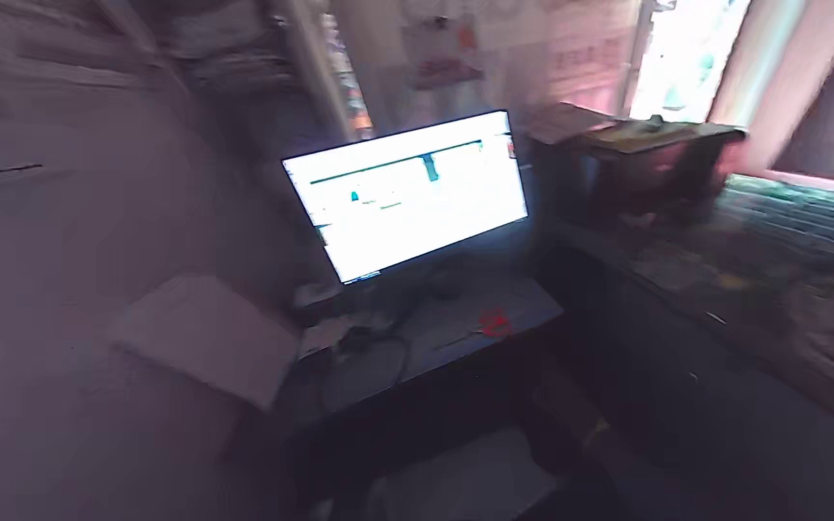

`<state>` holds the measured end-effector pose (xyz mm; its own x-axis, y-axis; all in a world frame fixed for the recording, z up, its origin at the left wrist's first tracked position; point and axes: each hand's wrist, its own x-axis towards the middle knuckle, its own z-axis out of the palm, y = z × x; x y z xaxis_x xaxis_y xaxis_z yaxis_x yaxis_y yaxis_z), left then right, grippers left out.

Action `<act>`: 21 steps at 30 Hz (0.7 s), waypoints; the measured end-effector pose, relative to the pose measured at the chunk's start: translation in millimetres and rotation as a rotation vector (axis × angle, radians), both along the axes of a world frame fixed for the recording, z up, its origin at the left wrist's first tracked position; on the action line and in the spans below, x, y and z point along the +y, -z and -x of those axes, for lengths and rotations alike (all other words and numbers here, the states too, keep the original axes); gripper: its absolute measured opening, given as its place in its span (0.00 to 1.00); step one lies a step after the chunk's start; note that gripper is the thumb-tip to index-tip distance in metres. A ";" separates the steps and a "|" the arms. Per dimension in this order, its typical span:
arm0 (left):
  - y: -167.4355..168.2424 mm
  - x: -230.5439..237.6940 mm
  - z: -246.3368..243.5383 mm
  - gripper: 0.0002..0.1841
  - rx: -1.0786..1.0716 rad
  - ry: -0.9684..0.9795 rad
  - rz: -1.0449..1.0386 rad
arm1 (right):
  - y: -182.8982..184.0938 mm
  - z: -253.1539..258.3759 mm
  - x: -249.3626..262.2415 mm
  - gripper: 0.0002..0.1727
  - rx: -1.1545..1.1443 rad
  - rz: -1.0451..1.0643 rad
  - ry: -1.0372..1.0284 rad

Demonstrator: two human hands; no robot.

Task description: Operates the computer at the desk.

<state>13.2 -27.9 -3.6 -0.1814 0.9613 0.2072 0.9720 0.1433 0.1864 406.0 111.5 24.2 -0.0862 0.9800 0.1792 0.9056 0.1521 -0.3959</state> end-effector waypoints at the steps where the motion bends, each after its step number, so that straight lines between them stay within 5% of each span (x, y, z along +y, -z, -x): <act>1: -4.5 2.1 -1.3 0.26 -0.050 0.001 0.007 | 6.8 -1.4 1.4 0.33 -0.025 -0.048 0.002; 21: 8.3 6.2 4.9 0.23 -0.167 -0.012 -0.080 | 21.2 -5.0 9.8 0.32 -0.028 -0.082 0.001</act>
